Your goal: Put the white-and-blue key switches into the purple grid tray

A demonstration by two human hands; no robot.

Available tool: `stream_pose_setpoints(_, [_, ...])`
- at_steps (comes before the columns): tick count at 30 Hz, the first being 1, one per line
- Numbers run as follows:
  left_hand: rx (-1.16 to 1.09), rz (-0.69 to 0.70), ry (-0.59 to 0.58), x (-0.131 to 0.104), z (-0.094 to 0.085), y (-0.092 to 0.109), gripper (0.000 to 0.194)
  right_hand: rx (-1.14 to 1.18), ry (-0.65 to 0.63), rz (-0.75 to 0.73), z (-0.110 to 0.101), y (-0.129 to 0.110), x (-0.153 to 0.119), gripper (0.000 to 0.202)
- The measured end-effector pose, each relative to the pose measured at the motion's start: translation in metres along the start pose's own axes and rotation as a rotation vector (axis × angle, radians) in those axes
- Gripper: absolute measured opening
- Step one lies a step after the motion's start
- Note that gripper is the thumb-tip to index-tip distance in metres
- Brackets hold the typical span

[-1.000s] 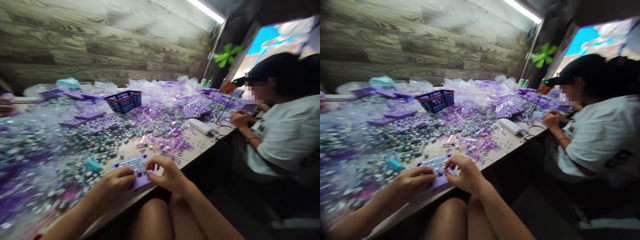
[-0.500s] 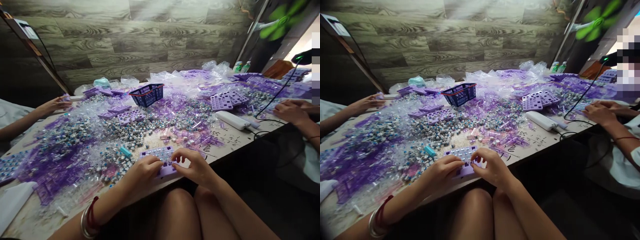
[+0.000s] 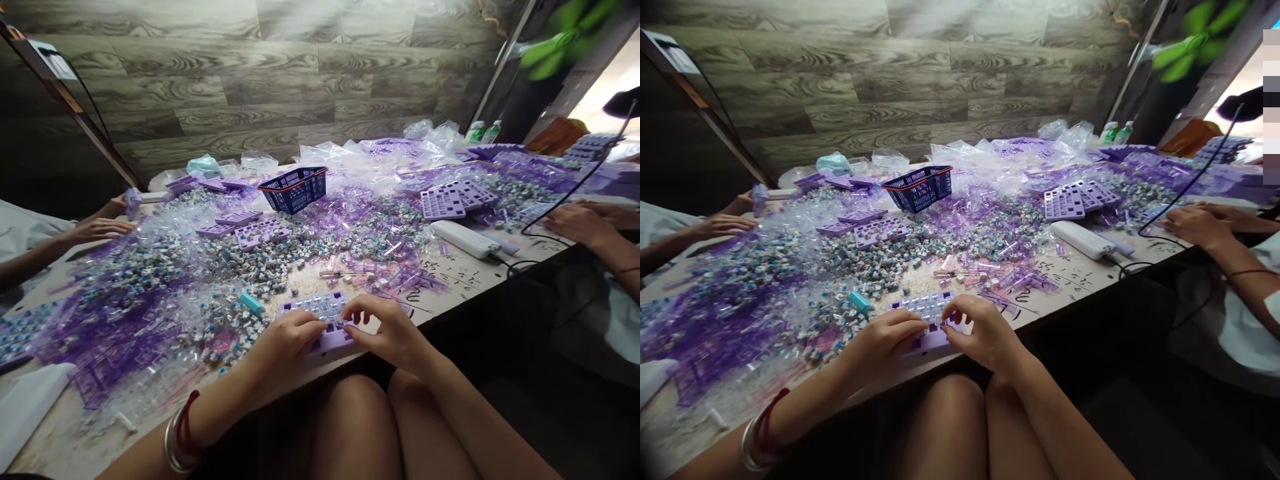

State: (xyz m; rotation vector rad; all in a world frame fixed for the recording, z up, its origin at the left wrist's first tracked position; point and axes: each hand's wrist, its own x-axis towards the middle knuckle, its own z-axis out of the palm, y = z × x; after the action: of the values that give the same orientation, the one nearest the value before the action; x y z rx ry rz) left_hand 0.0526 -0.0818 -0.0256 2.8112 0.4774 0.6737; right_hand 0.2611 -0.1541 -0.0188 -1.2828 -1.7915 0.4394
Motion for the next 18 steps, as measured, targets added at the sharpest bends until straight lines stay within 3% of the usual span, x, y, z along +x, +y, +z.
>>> stream_pose_setpoints(18, [0.024, 0.029, 0.05, -0.0008, 0.0003, 0.0025, 0.019, 0.019, -0.004, 0.0, 0.0004, 0.0009, -0.0002, 0.011])
